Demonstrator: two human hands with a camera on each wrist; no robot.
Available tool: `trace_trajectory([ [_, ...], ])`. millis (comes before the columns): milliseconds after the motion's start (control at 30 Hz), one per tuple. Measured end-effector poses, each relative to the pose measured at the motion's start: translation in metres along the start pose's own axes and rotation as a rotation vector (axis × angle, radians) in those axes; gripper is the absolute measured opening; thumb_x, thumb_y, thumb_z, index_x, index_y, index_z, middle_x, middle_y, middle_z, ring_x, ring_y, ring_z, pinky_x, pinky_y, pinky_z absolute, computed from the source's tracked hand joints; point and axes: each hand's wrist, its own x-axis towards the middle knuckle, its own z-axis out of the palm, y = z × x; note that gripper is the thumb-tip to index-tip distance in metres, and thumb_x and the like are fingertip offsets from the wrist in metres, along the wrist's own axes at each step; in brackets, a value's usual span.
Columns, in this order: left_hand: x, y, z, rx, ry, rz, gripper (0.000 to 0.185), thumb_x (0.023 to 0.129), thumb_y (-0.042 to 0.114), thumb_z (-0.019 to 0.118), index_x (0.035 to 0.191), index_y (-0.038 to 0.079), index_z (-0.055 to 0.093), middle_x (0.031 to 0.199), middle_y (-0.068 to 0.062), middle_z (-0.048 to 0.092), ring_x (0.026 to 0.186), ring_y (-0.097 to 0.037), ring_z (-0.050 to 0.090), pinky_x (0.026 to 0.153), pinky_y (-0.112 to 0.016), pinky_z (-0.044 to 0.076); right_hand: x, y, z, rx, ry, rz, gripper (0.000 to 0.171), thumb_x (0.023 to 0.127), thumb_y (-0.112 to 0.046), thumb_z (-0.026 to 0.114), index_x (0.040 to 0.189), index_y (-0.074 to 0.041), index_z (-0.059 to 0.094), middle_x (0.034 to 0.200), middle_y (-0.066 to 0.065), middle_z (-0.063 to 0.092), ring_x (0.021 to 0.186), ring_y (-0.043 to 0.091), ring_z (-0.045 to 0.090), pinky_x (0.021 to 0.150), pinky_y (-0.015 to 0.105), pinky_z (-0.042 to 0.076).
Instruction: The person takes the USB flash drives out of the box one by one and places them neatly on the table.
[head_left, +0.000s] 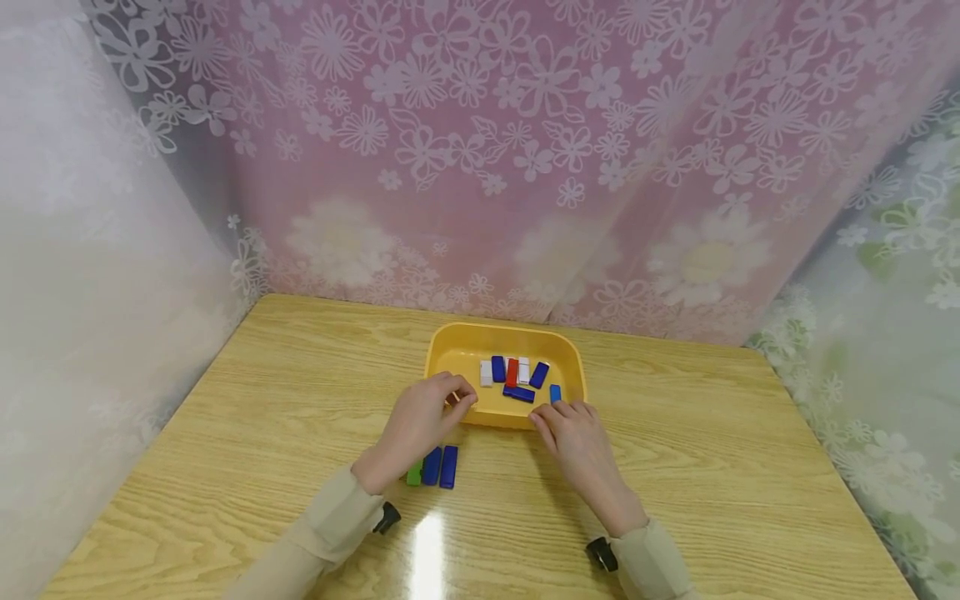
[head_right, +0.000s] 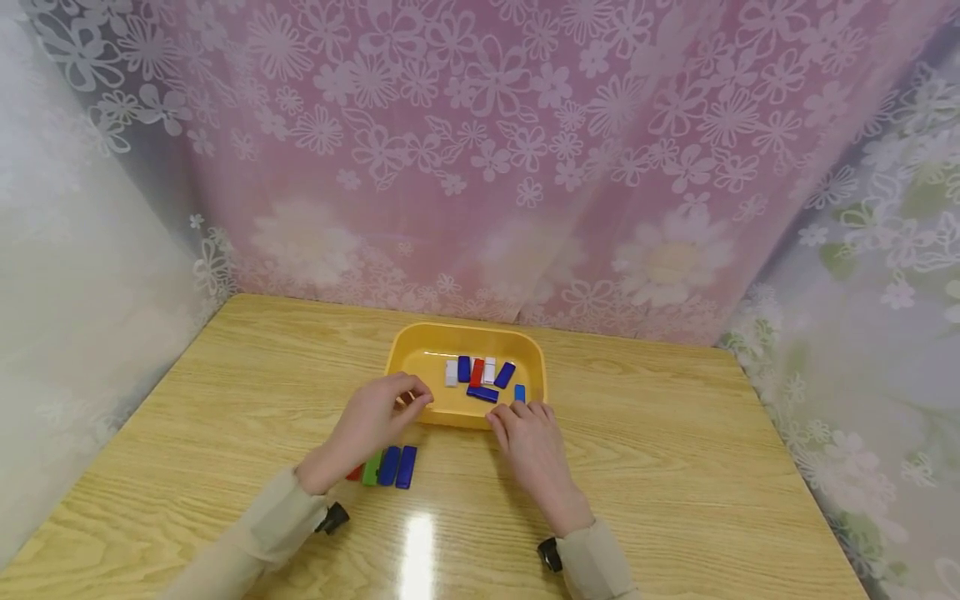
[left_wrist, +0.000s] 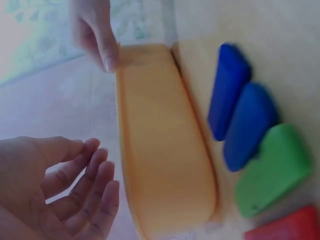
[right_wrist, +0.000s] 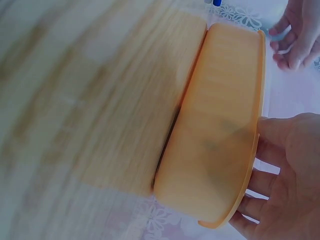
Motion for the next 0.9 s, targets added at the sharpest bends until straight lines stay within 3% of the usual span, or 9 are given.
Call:
trace_trajectory([
  [167, 0.021, 0.001, 0.000, 0.008, 0.002, 0.001, 0.009, 0.098, 0.022, 0.070, 0.094, 0.015, 0.074, 0.087, 0.003, 0.069, 0.072, -0.010, 0.065, 0.061, -0.024, 0.052, 0.001, 0.000, 0.000, 0.002, 0.000, 0.002, 0.012, 0.099, -0.022, 0.067, 0.094, -0.012, 0.073, 0.086, 0.003, 0.069, 0.082, 0.029, 0.060, 0.091, 0.052, 0.049],
  [467, 0.062, -0.009, 0.014, 0.047, -0.088, -0.076, 0.018, 0.101, 0.022, 0.065, 0.111, 0.008, 0.071, 0.108, -0.008, 0.069, 0.086, -0.019, 0.068, 0.072, -0.031, 0.057, 0.000, 0.001, 0.001, 0.006, -0.008, 0.008, 0.013, 0.099, -0.023, 0.067, 0.095, -0.013, 0.073, 0.086, 0.003, 0.069, 0.082, 0.028, 0.059, 0.092, 0.052, 0.048],
  [700, 0.079, -0.018, 0.035, 0.080, -0.183, -0.140, 0.028, 0.097, 0.018, 0.071, 0.121, 0.005, 0.067, 0.116, -0.014, 0.065, 0.094, -0.027, 0.065, 0.082, -0.039, 0.056, 0.000, 0.001, 0.002, 0.003, -0.008, 0.008, 0.013, 0.099, -0.022, 0.067, 0.095, -0.012, 0.073, 0.086, 0.003, 0.070, 0.083, 0.029, 0.060, 0.092, 0.052, 0.048],
  [900, 0.085, -0.024, 0.049, 0.131, -0.275, -0.176, 0.042, 0.093, 0.022, 0.076, 0.128, 0.002, 0.064, 0.118, -0.017, 0.062, 0.095, -0.030, 0.064, 0.087, -0.043, 0.055, 0.000, 0.002, 0.001, 0.004, 0.000, 0.008, 0.013, 0.099, -0.022, 0.067, 0.095, -0.012, 0.073, 0.086, 0.003, 0.070, 0.084, 0.028, 0.060, 0.092, 0.051, 0.048],
])
